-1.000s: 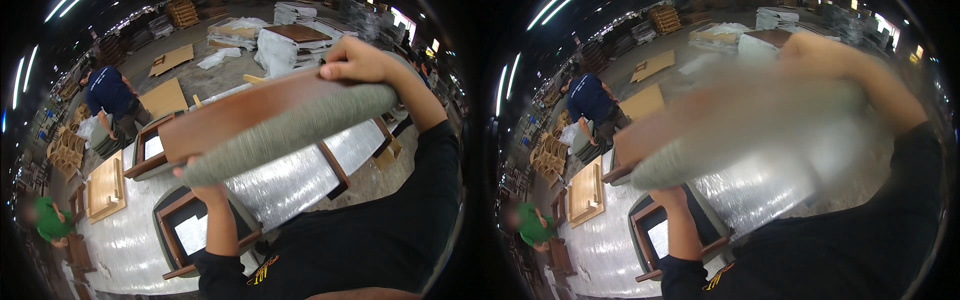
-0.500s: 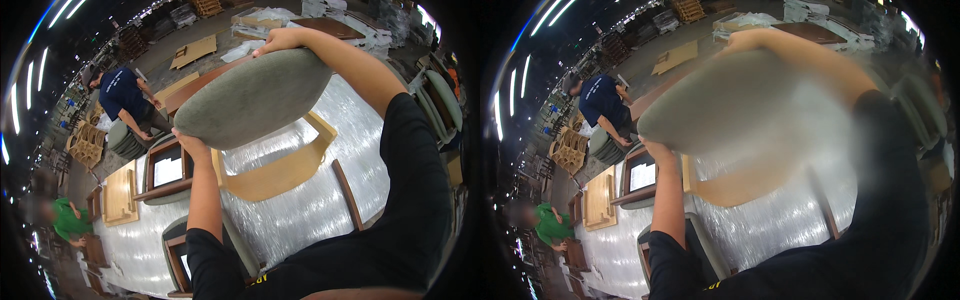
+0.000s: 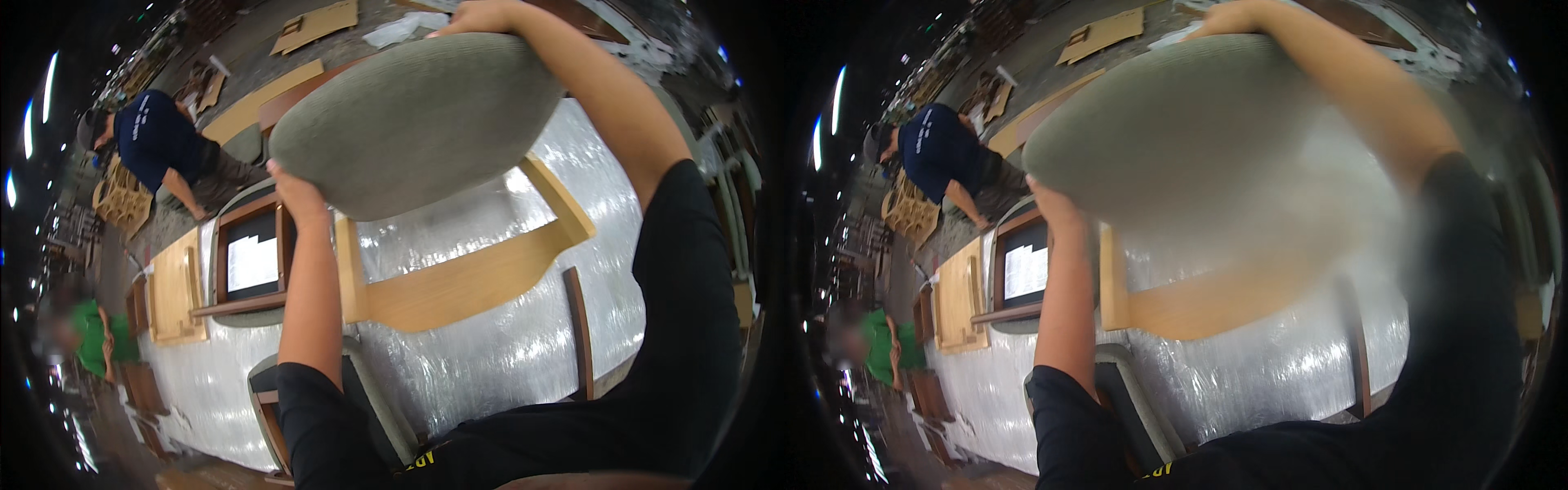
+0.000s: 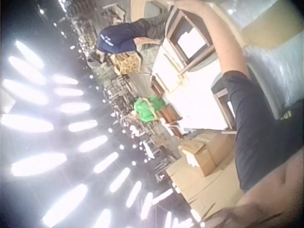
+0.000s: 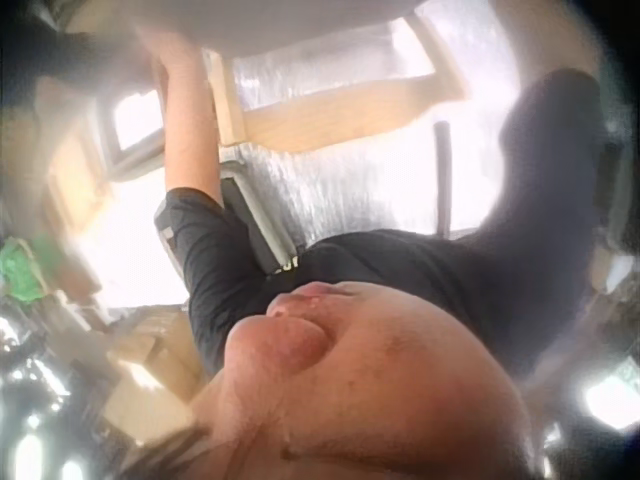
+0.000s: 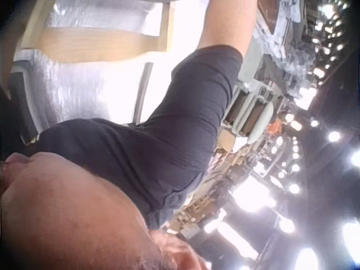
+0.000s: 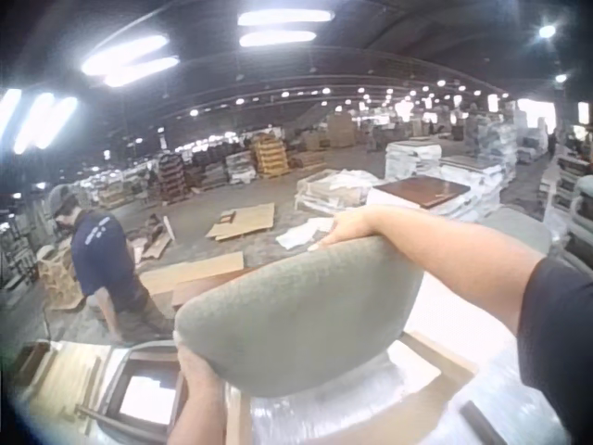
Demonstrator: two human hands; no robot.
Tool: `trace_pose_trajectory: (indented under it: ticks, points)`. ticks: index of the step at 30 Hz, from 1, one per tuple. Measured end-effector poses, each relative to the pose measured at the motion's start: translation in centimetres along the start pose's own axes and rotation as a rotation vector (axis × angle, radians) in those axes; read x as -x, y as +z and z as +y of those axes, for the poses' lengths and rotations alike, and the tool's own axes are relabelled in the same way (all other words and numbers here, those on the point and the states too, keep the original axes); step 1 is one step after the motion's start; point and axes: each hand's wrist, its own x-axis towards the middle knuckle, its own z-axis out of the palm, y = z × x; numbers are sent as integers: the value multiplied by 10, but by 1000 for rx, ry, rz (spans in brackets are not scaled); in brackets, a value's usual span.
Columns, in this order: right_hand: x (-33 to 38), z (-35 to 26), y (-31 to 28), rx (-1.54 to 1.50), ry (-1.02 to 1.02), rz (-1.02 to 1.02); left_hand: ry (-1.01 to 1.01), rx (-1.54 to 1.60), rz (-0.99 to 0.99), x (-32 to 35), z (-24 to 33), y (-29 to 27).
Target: The person assembles chairs by attaching wooden legs and upholstered cushions to chair frames. They handle multiple chair components, including frames, legs, and cushions, and stack the assembled chairs on a workbench.
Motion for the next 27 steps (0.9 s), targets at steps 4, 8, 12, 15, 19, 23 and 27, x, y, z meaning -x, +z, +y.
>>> trace_pose_trajectory:
  ticks: [4, 8, 12, 15, 19, 23, 27]
  points:
    - [-15, 8, -4, -57, -58, 16, 67, -106, 82, -12, -4, -1]
    - [-37, 8, 12, 2, -88, 196, 47, -380, 77, -20, 2, -5]
    - [-56, 9, 26, -19, -55, 152, 27, -708, 22, -11, 17, -39]
    - [-67, 14, 30, -79, -48, 110, 303, -709, -112, 22, 40, -89]
    - [-69, 22, 31, 27, 36, 141, 58, -474, -67, 141, 84, -189]
    - [-51, 21, 29, 64, 99, 192, -157, -920, 197, 268, 120, -286]
    - [-19, 8, 23, -102, 62, 636, -149, -1278, 380, 401, 146, -370]
